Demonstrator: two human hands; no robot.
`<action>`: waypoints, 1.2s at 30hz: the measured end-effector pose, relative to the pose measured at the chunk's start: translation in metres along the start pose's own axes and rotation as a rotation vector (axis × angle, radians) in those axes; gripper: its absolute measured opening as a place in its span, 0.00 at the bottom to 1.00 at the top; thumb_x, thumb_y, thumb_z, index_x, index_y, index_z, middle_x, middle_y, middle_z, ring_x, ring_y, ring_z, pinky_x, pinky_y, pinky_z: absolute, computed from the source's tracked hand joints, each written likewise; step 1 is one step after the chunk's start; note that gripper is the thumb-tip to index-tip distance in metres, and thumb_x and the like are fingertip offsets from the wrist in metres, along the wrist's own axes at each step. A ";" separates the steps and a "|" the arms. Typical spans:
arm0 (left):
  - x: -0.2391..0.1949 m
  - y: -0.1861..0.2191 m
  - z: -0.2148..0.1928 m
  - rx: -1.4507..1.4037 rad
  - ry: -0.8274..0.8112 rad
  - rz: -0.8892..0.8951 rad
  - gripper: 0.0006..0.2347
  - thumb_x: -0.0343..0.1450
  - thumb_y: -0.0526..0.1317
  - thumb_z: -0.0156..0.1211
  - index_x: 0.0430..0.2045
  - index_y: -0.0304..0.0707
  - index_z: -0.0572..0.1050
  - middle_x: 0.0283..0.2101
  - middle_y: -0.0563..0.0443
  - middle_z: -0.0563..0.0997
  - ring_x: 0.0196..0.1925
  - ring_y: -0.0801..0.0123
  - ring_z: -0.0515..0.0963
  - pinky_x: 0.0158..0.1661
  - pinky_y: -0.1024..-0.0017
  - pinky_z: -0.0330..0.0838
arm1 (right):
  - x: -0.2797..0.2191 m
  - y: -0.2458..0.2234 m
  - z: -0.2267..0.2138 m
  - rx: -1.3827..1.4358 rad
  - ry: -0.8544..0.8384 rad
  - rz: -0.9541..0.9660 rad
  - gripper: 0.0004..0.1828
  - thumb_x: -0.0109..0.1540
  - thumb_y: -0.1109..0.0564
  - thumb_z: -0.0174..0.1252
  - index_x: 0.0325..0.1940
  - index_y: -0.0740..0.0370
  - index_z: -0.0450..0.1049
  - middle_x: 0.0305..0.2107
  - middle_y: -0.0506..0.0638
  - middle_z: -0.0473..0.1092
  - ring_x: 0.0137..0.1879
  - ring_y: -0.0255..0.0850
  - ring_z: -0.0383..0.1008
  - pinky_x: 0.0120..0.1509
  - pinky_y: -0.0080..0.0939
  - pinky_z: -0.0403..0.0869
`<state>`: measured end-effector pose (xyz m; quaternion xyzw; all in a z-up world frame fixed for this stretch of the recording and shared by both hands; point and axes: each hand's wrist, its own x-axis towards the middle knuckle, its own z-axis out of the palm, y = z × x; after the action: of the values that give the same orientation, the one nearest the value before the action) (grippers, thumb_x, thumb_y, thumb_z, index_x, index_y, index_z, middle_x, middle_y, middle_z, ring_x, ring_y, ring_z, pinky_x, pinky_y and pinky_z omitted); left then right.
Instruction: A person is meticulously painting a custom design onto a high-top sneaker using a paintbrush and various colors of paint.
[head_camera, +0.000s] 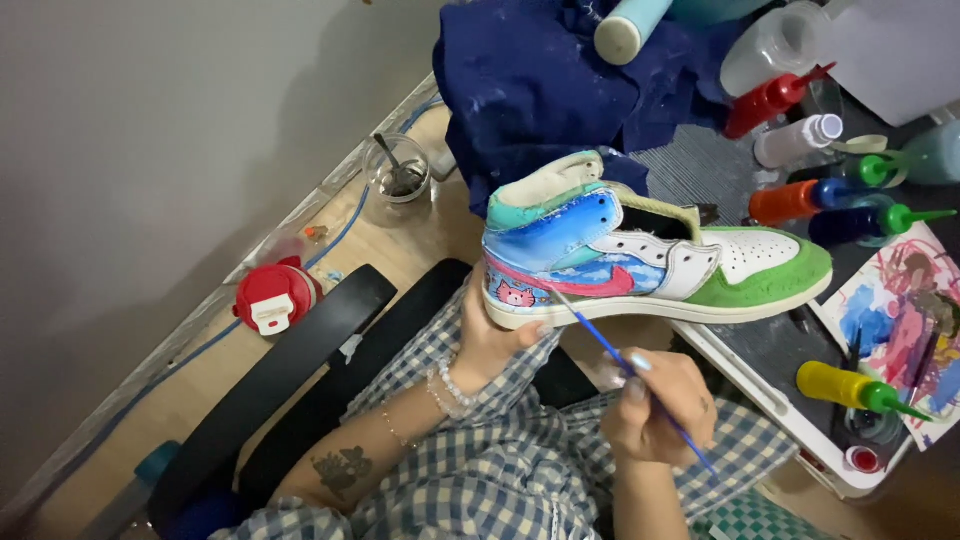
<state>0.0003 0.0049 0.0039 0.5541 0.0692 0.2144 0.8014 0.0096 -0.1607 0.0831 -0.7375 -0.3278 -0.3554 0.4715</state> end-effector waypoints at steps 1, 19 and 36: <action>0.001 0.000 0.000 -0.027 -0.012 -0.004 0.39 0.61 0.56 0.73 0.63 0.37 0.60 0.57 0.39 0.72 0.60 0.53 0.76 0.60 0.60 0.76 | -0.004 0.001 -0.003 -0.040 0.026 0.074 0.08 0.68 0.60 0.52 0.43 0.69 0.74 0.33 0.59 0.75 0.31 0.48 0.77 0.38 0.43 0.76; 0.000 0.004 0.000 -0.067 -0.020 -0.048 0.38 0.61 0.54 0.74 0.61 0.38 0.61 0.56 0.40 0.73 0.59 0.54 0.77 0.57 0.61 0.78 | -0.014 0.012 -0.006 -0.021 0.235 0.062 0.06 0.67 0.58 0.55 0.46 0.62 0.73 0.30 0.58 0.75 0.28 0.42 0.73 0.35 0.40 0.73; 0.001 0.005 0.001 -0.020 -0.028 0.006 0.39 0.62 0.55 0.72 0.64 0.36 0.60 0.59 0.39 0.72 0.62 0.53 0.75 0.61 0.60 0.75 | -0.019 0.010 -0.006 -0.071 0.144 0.039 0.11 0.67 0.55 0.53 0.40 0.68 0.72 0.27 0.62 0.73 0.26 0.48 0.73 0.33 0.45 0.73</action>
<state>0.0002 0.0058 0.0090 0.5493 0.0544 0.2099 0.8070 0.0062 -0.1724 0.0646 -0.7325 -0.2657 -0.4098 0.4742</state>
